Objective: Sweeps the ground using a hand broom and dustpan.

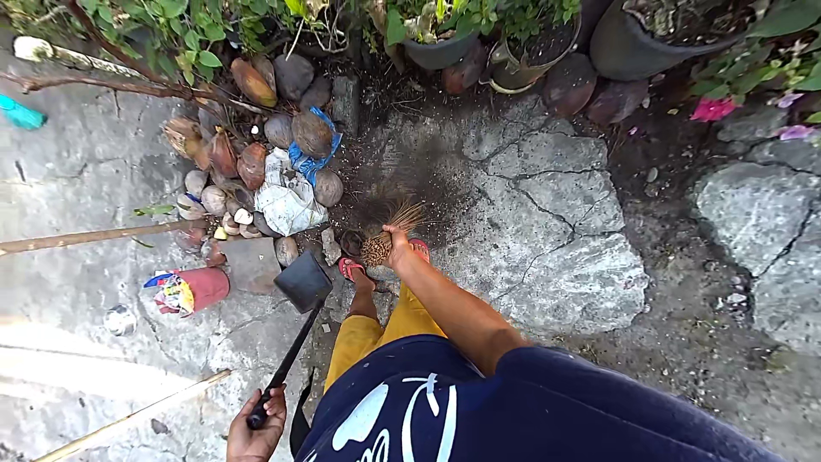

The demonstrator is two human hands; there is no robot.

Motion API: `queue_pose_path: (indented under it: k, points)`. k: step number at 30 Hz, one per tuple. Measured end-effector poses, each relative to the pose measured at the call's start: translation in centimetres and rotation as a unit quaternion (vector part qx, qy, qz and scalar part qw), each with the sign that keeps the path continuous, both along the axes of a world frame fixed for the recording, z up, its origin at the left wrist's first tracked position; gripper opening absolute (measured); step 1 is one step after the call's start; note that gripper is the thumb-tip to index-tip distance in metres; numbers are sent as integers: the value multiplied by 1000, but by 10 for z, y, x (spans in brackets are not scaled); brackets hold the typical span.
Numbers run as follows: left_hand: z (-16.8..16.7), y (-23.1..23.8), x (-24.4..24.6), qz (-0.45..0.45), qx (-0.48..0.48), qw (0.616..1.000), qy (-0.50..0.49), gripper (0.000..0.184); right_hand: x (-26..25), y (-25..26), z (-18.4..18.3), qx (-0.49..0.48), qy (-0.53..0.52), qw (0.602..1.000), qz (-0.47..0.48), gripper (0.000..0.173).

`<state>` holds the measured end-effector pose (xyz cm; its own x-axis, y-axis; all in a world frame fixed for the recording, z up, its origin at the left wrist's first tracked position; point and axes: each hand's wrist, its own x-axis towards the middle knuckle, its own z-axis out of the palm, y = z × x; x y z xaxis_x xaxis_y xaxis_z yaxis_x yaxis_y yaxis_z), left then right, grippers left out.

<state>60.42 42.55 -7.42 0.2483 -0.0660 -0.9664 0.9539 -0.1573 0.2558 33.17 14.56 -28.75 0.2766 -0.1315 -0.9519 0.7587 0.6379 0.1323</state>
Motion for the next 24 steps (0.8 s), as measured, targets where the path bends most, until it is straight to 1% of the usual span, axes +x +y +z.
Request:
queue_pose_path:
  k: [2, 3, 4, 5, 6, 8, 9, 10, 11, 13, 14, 16, 17, 18, 19, 21, 23, 24]
  points:
    - [1, 2, 2, -7, -8, 1000, 9, 54, 7, -5, 34, -34, -21, 999, 15, 29]
    - [2, 1, 2, -11, -7, 1000, 12, 54, 9, -10, 44, -48, -38, 998, 22, 27]
    - [2, -1, 2, -18, -1, 1000, 11, 54, 9, -17, 47, -62, -58, 996, 24, 26]
    - [1, -5, 1, -29, 4, 1000, 10, 53, 7, -29, 41, -73, -75, 994, 17, 25]
    - [1, -10, 1, -42, 11, 999, 10, 53, 2, -43, 28, -87, -99, 991, 8, 26]
    - [1, -21, 1, -66, 28, 997, 10, 53, -14, -69, -12, -108, -120, 987, -19, 31]
    - [1, -27, 0, -79, 37, 996, 12, 54, -23, -78, -33, -111, -111, 986, -50, 32]
    - [2, -35, -2, -93, 45, 995, 15, 54, -30, -84, -50, -106, -79, 987, -88, 32]
    - [2, -43, -5, -107, 51, 993, 16, 54, -33, -90, -55, -91, -37, 987, -125, 32]
    - [2, -55, -11, -134, 60, 989, 15, 52, -33, -96, -36, -68, 4, 981, -183, 32]
    - [1, -61, -12, -149, 62, 987, 13, 51, -31, -98, -17, -72, -1, 980, -183, 31]
    - [-3, -73, -14, -195, 66, 979, 4, 49, -26, -102, 18, -96, -50, 982, -153, 28]
    - [-6, -80, -15, -217, 70, 974, -6, 47, -26, -106, 28, -105, -77, 982, -135, 27]
    - [-10, -89, -16, -238, 77, 968, -18, 45, -29, -111, 27, -112, -100, 981, -123, 27]
    - [-15, -99, -17, -260, 83, 962, -30, 42, -34, -117, 17, -118, -120, 979, -117, 27]
    - [-23, -121, -19, -306, 87, 947, -49, 39, -53, -123, -21, -132, -139, 973, -131, 28]
    - [-31, -149, -21, -350, 88, 930, -65, 37, -78, -116, -54, -141, -93, 972, -165, 31]
    - [-32, -164, -22, -369, 88, 922, -73, 35, -88, -106, -59, -141, -46, 972, -181, 34]
